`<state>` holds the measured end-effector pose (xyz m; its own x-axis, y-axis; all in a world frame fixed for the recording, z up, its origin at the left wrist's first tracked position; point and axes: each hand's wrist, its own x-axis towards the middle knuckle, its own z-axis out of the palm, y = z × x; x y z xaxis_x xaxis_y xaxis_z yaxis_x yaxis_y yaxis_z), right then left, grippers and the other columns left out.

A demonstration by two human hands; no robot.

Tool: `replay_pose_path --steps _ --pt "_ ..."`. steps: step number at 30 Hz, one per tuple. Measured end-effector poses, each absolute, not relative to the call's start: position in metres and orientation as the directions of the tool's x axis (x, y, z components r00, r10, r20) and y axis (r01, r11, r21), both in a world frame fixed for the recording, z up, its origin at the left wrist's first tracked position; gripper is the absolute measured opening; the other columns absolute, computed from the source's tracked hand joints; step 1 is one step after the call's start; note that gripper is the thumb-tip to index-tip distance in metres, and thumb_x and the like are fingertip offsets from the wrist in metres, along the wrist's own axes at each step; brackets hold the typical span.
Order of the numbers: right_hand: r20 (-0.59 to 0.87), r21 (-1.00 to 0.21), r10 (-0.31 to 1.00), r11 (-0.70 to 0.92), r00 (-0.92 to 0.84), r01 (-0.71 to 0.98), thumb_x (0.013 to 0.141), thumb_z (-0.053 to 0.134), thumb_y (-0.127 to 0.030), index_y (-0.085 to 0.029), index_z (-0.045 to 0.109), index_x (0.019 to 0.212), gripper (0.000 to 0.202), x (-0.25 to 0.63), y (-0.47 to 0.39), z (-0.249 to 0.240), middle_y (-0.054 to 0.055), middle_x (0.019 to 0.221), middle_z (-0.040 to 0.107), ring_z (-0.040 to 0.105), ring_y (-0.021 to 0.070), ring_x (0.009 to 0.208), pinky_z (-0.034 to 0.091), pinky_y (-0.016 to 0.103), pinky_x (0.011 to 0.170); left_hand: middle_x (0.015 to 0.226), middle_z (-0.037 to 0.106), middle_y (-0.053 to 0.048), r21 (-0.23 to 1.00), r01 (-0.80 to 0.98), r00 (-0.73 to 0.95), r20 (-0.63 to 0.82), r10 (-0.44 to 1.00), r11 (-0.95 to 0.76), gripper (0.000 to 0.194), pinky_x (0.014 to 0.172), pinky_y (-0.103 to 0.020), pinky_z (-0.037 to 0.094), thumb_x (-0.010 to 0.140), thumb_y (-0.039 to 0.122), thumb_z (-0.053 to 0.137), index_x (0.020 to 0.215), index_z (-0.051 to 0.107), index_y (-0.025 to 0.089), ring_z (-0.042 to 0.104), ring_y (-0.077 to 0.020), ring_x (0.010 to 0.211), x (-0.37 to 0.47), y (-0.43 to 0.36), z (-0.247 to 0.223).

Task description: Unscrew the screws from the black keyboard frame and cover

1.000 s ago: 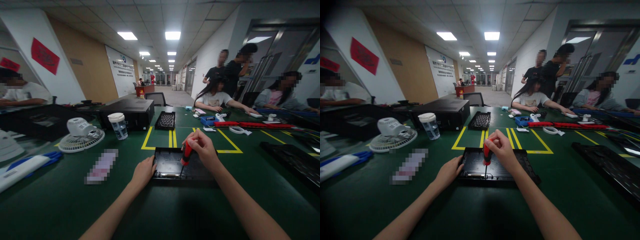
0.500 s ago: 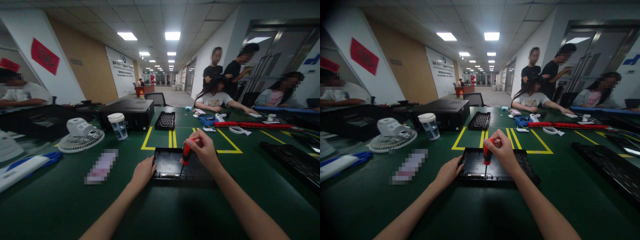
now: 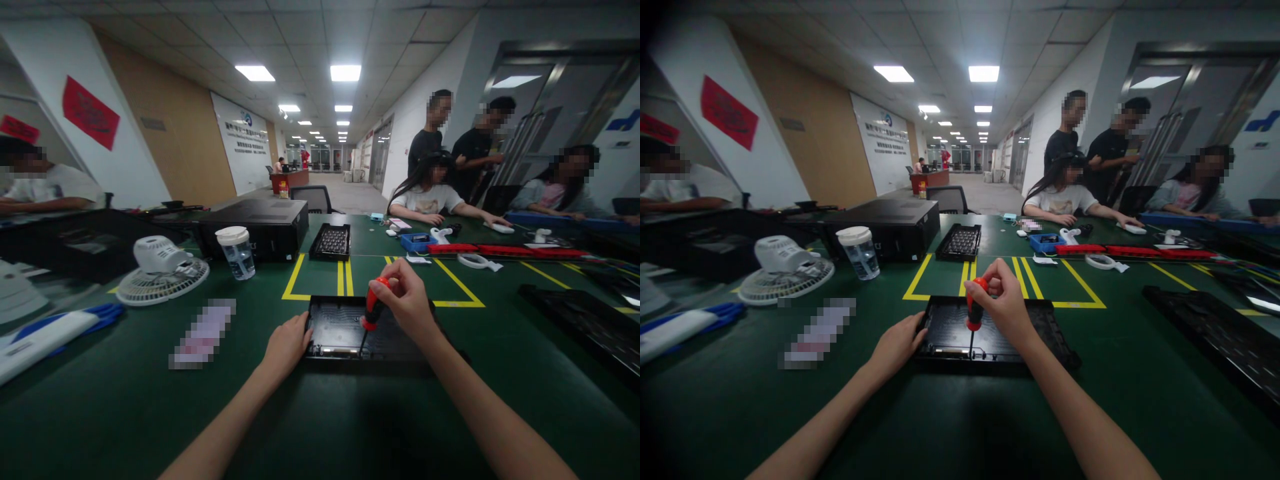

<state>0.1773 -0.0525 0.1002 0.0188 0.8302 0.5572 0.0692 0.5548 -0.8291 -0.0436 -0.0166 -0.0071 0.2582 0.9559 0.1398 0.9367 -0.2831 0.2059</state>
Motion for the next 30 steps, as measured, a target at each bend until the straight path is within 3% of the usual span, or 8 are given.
replay_pose_path --steps 10,16,21,26,30 --pt "0.556 -0.83 0.83 0.55 0.048 0.093 0.072 0.064 -0.026 -0.02 0.04 0.073 0.025 0.1754 -0.0529 0.1002 -0.007 0.06 0.041 0.041 0.0059 0.048 0.036 0.017 0.044 0.12 0.055 -0.01 0.207 0.94 0.253 0.117 0.96 -0.272 0.043 0.087 -0.03 0.042 0.087 0.033 0.037 0.126 0.042 0.018 0.055 -0.0197 0.104 -0.0428 -0.0163 -0.0062" --pt "0.556 -0.831 0.828 0.552 0.074 0.069 0.073 0.063 -0.029 -0.019 0.042 0.073 0.024 0.174 -0.0507 0.0995 -0.005 0.065 0.047 0.044 0.0064 0.053 0.037 0.017 0.046 0.116 0.057 -0.01 0.188 0.94 0.262 0.132 0.956 -0.284 0.042 0.085 -0.03 0.043 0.087 0.034 0.037 0.125 0.042 0.017 0.056 -0.0199 0.101 -0.0432 -0.0163 -0.0069" --pt "0.52 -0.852 0.853 0.521 0.045 -0.055 0.074 0.062 -0.029 -0.02 0.039 0.075 0.025 0.1725 -0.049 0.0986 -0.002 0.076 0.056 0.053 0.008 0.056 0.043 0.02 0.051 0.115 0.058 -0.01 0.192 0.937 0.27 0.138 0.953 -0.293 0.042 0.084 -0.03 0.043 0.087 0.034 0.037 0.125 0.042 0.017 0.056 -0.0199 0.1 -0.0441 -0.016 -0.0083" --pt "0.454 -0.858 0.89 0.426 -0.035 -0.288 0.078 0.056 -0.026 -0.022 0.031 0.076 0.025 0.17 -0.0486 0.0992 0.002 0.086 0.064 0.063 0.0138 0.064 0.05 0.032 0.065 0.117 0.057 -0.01 0.198 0.937 0.265 0.138 0.954 -0.288 0.043 0.085 -0.03 0.043 0.087 0.035 0.037 0.125 0.042 0.017 0.056 -0.0199 0.101 -0.0449 -0.015 -0.0093" --pt "0.377 -0.865 0.919 0.306 -0.113 -0.397 0.079 0.05 -0.026 -0.023 0.028 0.078 0.023 0.1699 -0.0488 0.0999 0.003 0.09 0.065 0.065 0.0189 0.071 0.052 0.034 0.06 0.117 0.057 -0.01 0.205 0.935 0.265 0.136 0.955 -0.289 0.042 0.084 -0.029 0.043 0.087 0.035 0.038 0.126 0.042 0.019 0.057 -0.0193 0.1 -0.0449 -0.0152 -0.0087"
